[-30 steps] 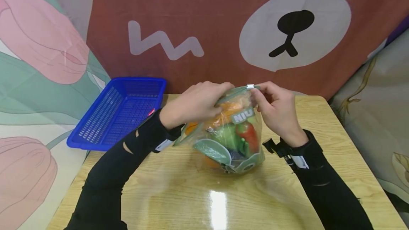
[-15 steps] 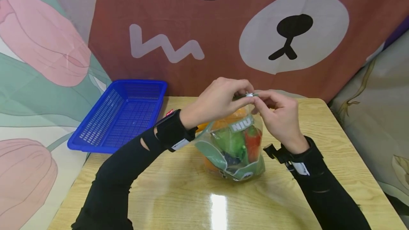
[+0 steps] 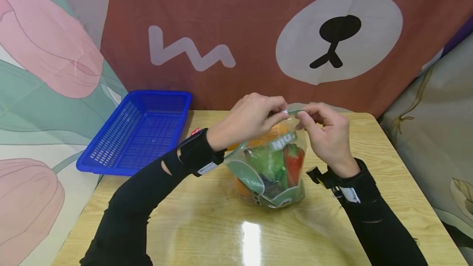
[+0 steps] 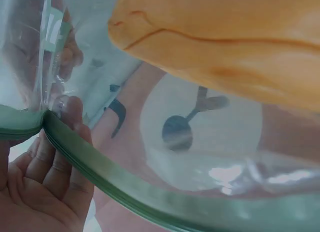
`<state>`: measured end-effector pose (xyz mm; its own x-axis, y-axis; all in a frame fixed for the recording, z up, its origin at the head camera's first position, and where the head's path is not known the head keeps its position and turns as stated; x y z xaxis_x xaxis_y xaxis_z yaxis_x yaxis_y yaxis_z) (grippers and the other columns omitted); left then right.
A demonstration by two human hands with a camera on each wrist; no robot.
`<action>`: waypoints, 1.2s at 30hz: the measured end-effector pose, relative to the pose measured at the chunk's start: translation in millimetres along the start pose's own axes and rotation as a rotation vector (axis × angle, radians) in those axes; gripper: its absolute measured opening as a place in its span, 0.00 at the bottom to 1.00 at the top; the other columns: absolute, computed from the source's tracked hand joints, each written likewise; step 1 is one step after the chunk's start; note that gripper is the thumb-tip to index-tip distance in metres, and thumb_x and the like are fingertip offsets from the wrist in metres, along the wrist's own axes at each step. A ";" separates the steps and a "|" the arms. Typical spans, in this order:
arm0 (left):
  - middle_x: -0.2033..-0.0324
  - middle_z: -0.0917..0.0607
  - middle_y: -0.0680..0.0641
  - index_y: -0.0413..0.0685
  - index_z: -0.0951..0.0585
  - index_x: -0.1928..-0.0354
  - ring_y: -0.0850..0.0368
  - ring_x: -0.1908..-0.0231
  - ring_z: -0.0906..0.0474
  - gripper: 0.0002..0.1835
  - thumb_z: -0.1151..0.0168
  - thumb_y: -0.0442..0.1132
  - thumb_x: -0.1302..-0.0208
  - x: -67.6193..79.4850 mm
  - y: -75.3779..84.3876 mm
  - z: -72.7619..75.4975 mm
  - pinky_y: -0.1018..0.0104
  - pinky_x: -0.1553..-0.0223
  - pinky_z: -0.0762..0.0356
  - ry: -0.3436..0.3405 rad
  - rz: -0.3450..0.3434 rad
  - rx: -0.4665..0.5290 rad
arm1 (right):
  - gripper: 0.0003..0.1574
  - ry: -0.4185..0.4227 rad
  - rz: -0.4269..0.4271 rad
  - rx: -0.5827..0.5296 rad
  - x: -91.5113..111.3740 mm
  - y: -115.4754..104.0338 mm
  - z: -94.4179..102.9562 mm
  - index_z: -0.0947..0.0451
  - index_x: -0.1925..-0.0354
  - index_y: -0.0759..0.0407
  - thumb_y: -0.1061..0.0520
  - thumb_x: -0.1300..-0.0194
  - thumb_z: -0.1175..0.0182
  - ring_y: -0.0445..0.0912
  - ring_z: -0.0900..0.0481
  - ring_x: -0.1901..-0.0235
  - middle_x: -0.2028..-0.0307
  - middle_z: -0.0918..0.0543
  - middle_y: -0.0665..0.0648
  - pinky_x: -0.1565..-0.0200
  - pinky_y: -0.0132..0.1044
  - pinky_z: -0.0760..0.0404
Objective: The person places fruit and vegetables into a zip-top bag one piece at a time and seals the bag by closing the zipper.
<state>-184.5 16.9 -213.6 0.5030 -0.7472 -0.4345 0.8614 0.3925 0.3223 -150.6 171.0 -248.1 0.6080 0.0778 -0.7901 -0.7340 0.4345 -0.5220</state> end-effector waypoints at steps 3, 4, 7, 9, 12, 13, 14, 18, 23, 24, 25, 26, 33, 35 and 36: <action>0.79 0.23 0.56 0.48 0.20 0.65 0.64 0.82 0.34 0.06 0.42 0.42 0.33 4.1 -5.0 -0.4 0.71 0.77 0.39 -0.003 0.016 -0.013 | 0.03 0.014 -0.008 -0.011 0.0 1.8 1.9 0.21 0.66 0.72 0.73 0.40 0.41 0.37 0.21 0.76 0.73 0.19 0.60 0.69 0.26 0.24; 0.79 0.23 0.56 0.48 0.20 0.65 0.64 0.83 0.34 0.06 0.42 0.42 0.33 5.5 -6.7 -0.2 0.71 0.78 0.40 -0.004 0.019 -0.014 | 0.03 0.019 -0.012 -0.014 0.0 2.6 2.4 0.21 0.66 0.72 0.74 0.40 0.42 0.37 0.21 0.76 0.73 0.19 0.60 0.69 0.26 0.24; 0.78 0.22 0.56 0.48 0.20 0.65 0.64 0.82 0.33 0.06 0.41 0.42 0.34 9.5 -11.9 1.1 0.71 0.77 0.39 -0.009 0.030 -0.018 | 0.03 0.033 -0.031 -0.019 0.0 5.1 3.2 0.22 0.66 0.73 0.74 0.40 0.42 0.37 0.21 0.76 0.73 0.19 0.60 0.69 0.27 0.24; 0.78 0.21 0.56 0.48 0.19 0.65 0.65 0.81 0.32 0.06 0.41 0.42 0.34 12.1 -14.5 2.6 0.71 0.77 0.39 -0.018 0.037 -0.023 | 0.03 0.046 -0.045 -0.025 0.2 6.5 3.3 0.22 0.65 0.73 0.73 0.39 0.43 0.37 0.21 0.76 0.73 0.18 0.59 0.69 0.27 0.25; 0.74 0.20 0.57 0.50 0.20 0.65 0.65 0.78 0.30 0.06 0.42 0.42 0.33 15.8 -17.4 3.8 0.71 0.76 0.37 -0.043 0.045 -0.033 | 0.04 0.066 -0.054 -0.037 0.3 7.3 5.0 0.22 0.64 0.73 0.72 0.38 0.43 0.37 0.21 0.76 0.72 0.18 0.59 0.69 0.27 0.25; 0.74 0.21 0.57 0.51 0.21 0.65 0.65 0.78 0.30 0.06 0.43 0.43 0.33 17.5 -18.3 3.9 0.71 0.76 0.37 -0.053 0.046 -0.041 | 0.04 0.075 -0.051 -0.041 0.3 7.7 6.0 0.22 0.64 0.73 0.72 0.38 0.43 0.37 0.21 0.76 0.72 0.18 0.59 0.69 0.27 0.26; 0.73 0.22 0.57 0.51 0.22 0.66 0.65 0.77 0.31 0.06 0.43 0.43 0.32 19.3 -19.3 3.6 0.70 0.76 0.38 -0.062 0.043 -0.047 | 0.04 0.081 -0.049 -0.043 0.2 8.0 7.0 0.22 0.64 0.73 0.72 0.38 0.43 0.37 0.21 0.76 0.72 0.18 0.60 0.69 0.27 0.26; 0.73 0.26 0.57 0.53 0.26 0.68 0.63 0.76 0.34 0.07 0.45 0.44 0.31 29.3 -24.7 1.6 0.70 0.75 0.39 -0.071 0.036 -0.070 | 0.04 0.101 -0.040 -0.051 0.0 9.4 11.2 0.22 0.65 0.74 0.73 0.39 0.43 0.37 0.21 0.76 0.74 0.19 0.63 0.70 0.28 0.26; 0.73 0.27 0.57 0.51 0.26 0.68 0.63 0.75 0.34 0.06 0.44 0.40 0.31 43.1 -31.4 0.9 0.69 0.72 0.36 -0.030 0.011 -0.013 | 0.03 0.121 -0.043 -0.046 1.6 11.8 14.9 0.22 0.66 0.75 0.72 0.38 0.43 0.37 0.21 0.77 0.75 0.19 0.62 0.72 0.28 0.28; 0.73 0.27 0.56 0.50 0.25 0.68 0.63 0.75 0.34 0.06 0.45 0.40 0.31 45.8 -32.6 0.8 0.69 0.71 0.35 -0.025 0.005 0.007 | 0.04 0.123 -0.041 -0.046 2.0 12.1 15.4 0.22 0.66 0.75 0.72 0.38 0.43 0.37 0.21 0.77 0.76 0.19 0.62 0.72 0.29 0.28; 0.73 0.28 0.56 0.50 0.25 0.68 0.63 0.75 0.34 0.06 0.45 0.39 0.31 48.3 -33.6 0.8 0.69 0.71 0.35 -0.023 0.002 0.017 | 0.04 0.126 -0.040 -0.048 2.5 12.6 16.1 0.23 0.66 0.75 0.71 0.37 0.44 0.38 0.21 0.77 0.76 0.19 0.61 0.72 0.29 0.28; 0.73 0.28 0.56 0.49 0.25 0.68 0.63 0.75 0.34 0.06 0.45 0.39 0.31 50.8 -34.9 0.6 0.68 0.71 0.34 -0.024 0.003 0.029 | 0.05 0.130 -0.038 -0.054 3.0 13.1 16.9 0.23 0.66 0.76 0.71 0.37 0.44 0.38 0.21 0.76 0.76 0.19 0.61 0.72 0.29 0.28; 0.74 0.26 0.55 0.48 0.25 0.69 0.62 0.73 0.32 0.06 0.43 0.37 0.33 66.9 -43.8 3.7 0.67 0.68 0.33 -0.011 0.005 0.001 | 0.06 0.170 -0.043 -0.099 4.7 17.8 24.3 0.24 0.67 0.79 0.72 0.37 0.45 0.38 0.20 0.77 0.76 0.19 0.54 0.71 0.30 0.27; 0.75 0.26 0.55 0.48 0.25 0.69 0.63 0.73 0.31 0.05 0.42 0.37 0.33 72.1 -46.7 5.2 0.67 0.68 0.32 -0.004 0.012 -0.012 | 0.07 0.175 -0.052 -0.111 4.9 19.1 25.7 0.25 0.67 0.80 0.71 0.37 0.45 0.38 0.20 0.77 0.76 0.19 0.53 0.70 0.30 0.26; 0.75 0.26 0.55 0.48 0.24 0.69 0.63 0.73 0.31 0.05 0.42 0.37 0.33 74.8 -48.1 6.0 0.66 0.68 0.32 -0.001 0.016 -0.018 | 0.07 0.176 -0.055 -0.116 5.0 19.7 26.3 0.25 0.67 0.80 0.71 0.36 0.45 0.39 0.20 0.77 0.75 0.19 0.52 0.70 0.30 0.25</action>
<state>-188.7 -61.0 -256.6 0.5168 -0.7411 -0.4287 0.8544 0.4143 0.3138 -154.0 203.6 -254.0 0.5932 -0.1056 -0.7981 -0.7374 0.3264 -0.5914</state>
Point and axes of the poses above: each hand's wrist, its own x-axis away from the middle knuckle, its own z-axis out of the back of the hand, y = z × x, the point moved 5 cm from there along -x, towards the middle knuckle
